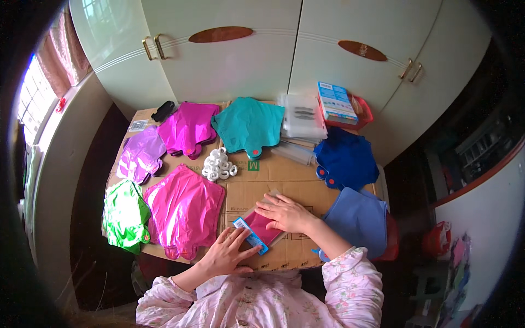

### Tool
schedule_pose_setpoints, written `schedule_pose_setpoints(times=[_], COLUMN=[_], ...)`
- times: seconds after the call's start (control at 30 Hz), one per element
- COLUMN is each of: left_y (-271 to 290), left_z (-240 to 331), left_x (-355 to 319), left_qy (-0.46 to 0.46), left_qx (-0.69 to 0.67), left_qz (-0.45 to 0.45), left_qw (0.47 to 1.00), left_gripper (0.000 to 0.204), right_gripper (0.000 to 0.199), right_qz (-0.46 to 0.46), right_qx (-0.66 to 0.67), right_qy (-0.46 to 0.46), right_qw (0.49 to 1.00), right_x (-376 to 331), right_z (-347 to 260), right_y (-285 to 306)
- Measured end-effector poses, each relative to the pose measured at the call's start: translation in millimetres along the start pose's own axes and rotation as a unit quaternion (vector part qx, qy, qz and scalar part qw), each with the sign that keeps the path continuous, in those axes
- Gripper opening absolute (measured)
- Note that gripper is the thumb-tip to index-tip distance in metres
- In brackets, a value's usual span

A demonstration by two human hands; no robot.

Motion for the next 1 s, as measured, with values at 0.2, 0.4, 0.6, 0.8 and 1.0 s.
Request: schedule_pose_setpoints(times=[0.2, 0.4, 0.6, 0.8, 1.0], left_y=[-0.5, -2.2, -4.7, -5.8, -3.3], left_z=[-1.0, -1.9, -1.3, -1.7, -2.0], left_x=[0.9, 0.8, 0.8, 1.0, 1.0], left_qy=[-0.005, -0.002, 0.006, 0.009, 0.002], left_qx=[0.005, 0.003, 0.01, 0.026, 0.024], left_qz=[-0.005, -0.013, -0.023, -0.026, -0.015], left_qw=[1.0, 1.0, 1.0, 0.999, 1.0], left_gripper=[0.068, 0.069, 0.069, 0.07, 0.068], right_gripper=[0.074, 0.072, 0.068, 0.073, 0.08], right_qz=[-0.033, 0.015, 0.034, 0.042, 0.031], right_qx=[0.0, 0.034, 0.051, 0.066, 0.047], right_qy=[0.02, 0.03, 0.04, 0.049, 0.051], right_qw=[0.999, 0.999, 0.997, 0.996, 0.997], right_x=[-1.9, -3.6, -4.7, -5.7, -2.9], right_z=[2.0, 4.7, 4.1, 2.9, -3.3], right_y=[6.4, -1.3, -3.2, -1.4, 5.9])
Point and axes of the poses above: each hand's wrist, its own x-axis towards the middle knuckle, its own y-axis out of the back of the hand, z = x × y, the point moved 4 cm from there along x, towards the middle knuckle, and after that the axes turned 7 degrees about y, right-handed, at the moved point
